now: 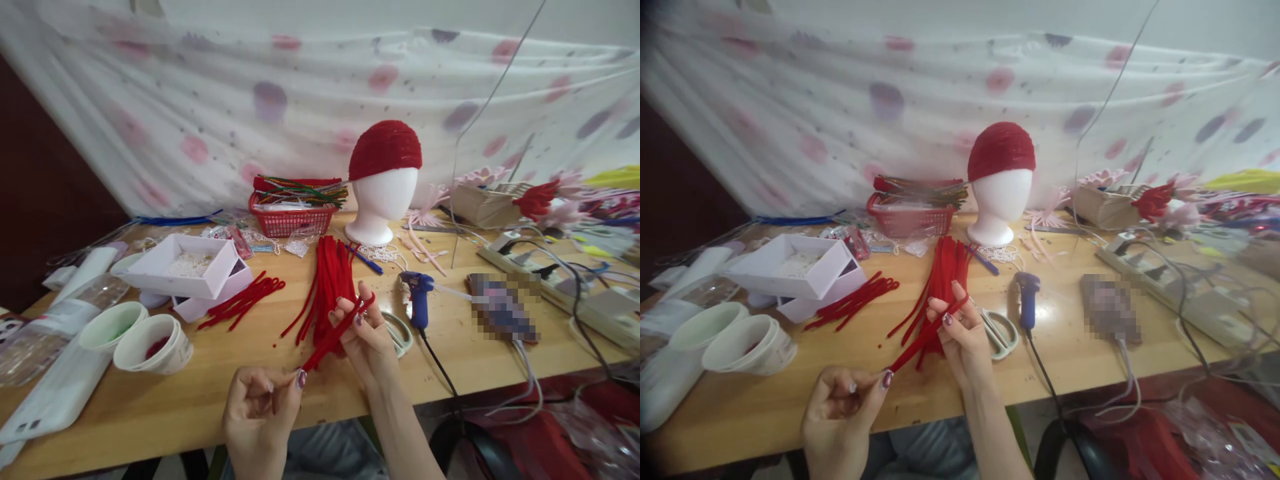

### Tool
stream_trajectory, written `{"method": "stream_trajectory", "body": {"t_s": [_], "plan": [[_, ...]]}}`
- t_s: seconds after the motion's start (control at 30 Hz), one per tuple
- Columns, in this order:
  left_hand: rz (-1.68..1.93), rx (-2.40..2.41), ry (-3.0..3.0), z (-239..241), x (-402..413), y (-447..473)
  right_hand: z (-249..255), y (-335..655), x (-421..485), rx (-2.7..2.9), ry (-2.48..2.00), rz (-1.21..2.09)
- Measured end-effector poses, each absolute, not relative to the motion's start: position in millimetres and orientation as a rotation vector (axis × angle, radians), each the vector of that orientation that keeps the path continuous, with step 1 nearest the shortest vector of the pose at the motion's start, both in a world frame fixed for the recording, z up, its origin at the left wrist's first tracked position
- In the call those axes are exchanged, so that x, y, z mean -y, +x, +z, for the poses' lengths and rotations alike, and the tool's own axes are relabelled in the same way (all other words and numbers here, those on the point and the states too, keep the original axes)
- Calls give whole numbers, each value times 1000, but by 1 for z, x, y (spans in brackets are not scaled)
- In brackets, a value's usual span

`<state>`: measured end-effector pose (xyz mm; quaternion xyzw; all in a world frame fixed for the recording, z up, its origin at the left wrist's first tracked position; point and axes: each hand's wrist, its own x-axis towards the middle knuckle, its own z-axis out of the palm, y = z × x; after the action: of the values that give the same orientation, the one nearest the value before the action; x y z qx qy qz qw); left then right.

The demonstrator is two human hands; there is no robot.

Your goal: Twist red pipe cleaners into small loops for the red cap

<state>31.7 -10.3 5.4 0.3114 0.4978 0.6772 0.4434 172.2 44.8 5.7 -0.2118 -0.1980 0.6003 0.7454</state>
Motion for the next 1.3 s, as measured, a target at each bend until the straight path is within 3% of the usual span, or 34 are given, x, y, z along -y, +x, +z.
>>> {"method": "stream_trajectory", "body": {"t_s": [0.57,0.9,1.0,1.13,1.3], "plan": [[1663,-1224,708,11,9,39,5,172,-51,349,-432,1251],[1603,-1169,768,-5,-12,-6,11,182,-55,362,-463,1151],[1449,-1233,949,8,-19,-9,11,179,-54,417,-506,1143],[952,-1149,1263,34,-28,4,12,168,-44,561,-606,1162],[766,-714,932,55,-42,31,12,160,-31,738,-734,1175]]}}
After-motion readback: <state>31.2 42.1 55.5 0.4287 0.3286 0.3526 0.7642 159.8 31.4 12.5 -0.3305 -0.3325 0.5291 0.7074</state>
